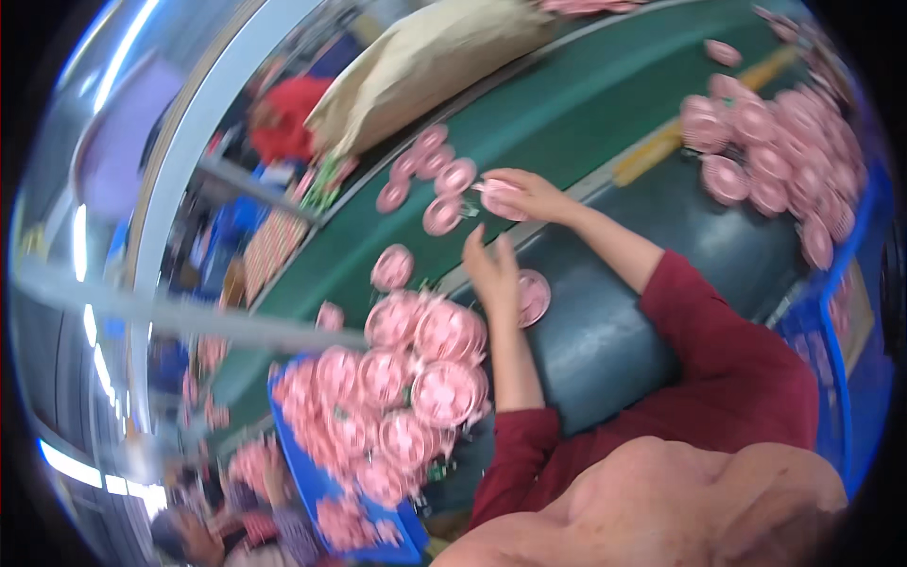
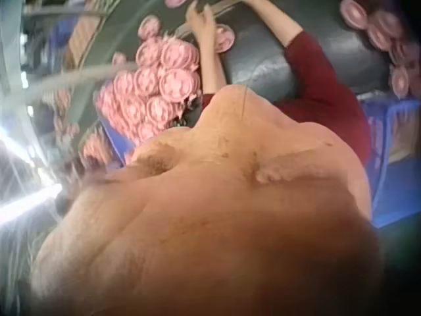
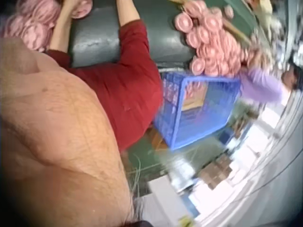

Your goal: The person assembles small portable fans on a conveyor line by hand, taking covers and fan components, snapping the pieces together, and placing them on the work surface.

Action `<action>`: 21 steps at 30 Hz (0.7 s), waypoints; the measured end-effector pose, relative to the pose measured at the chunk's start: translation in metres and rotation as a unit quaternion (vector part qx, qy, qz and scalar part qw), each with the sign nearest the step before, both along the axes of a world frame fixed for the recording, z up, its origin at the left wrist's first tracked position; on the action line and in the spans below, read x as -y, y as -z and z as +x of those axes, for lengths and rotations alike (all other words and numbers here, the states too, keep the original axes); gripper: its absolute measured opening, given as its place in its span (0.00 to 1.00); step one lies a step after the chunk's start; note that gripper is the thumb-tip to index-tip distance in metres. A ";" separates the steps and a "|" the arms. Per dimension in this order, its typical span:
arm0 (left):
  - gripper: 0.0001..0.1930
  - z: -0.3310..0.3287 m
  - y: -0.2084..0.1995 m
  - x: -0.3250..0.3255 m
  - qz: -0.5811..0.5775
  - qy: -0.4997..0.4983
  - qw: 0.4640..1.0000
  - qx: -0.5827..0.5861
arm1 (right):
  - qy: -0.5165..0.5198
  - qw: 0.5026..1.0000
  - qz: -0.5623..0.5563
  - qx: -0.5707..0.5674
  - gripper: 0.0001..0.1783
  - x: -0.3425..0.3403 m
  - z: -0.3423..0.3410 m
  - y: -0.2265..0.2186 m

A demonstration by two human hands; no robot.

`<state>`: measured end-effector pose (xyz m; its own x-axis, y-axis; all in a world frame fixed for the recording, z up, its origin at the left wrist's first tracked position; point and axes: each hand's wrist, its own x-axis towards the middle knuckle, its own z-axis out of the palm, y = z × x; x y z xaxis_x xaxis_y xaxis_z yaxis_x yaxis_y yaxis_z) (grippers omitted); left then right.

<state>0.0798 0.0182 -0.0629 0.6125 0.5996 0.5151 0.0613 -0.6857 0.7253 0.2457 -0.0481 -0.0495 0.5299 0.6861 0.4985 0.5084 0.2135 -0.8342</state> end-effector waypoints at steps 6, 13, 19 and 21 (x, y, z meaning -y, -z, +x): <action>0.14 -0.017 -0.004 0.001 0.071 0.134 0.971 -0.183 | 0.473 0.866 -0.074 0.146 0.28 0.043 0.076 0.031; 0.09 -0.036 -0.007 -0.012 0.030 0.134 0.951 -0.278 | 0.312 0.921 -0.029 0.233 0.15 0.008 0.040 0.037; 0.09 -0.031 -0.003 -0.001 0.027 0.158 0.952 -0.262 | 0.212 0.955 -0.116 0.172 0.11 0.010 0.033 0.046; 0.09 -0.029 -0.007 0.000 0.049 0.171 0.951 -0.253 | 0.227 0.950 -0.135 0.165 0.12 0.001 0.033 0.047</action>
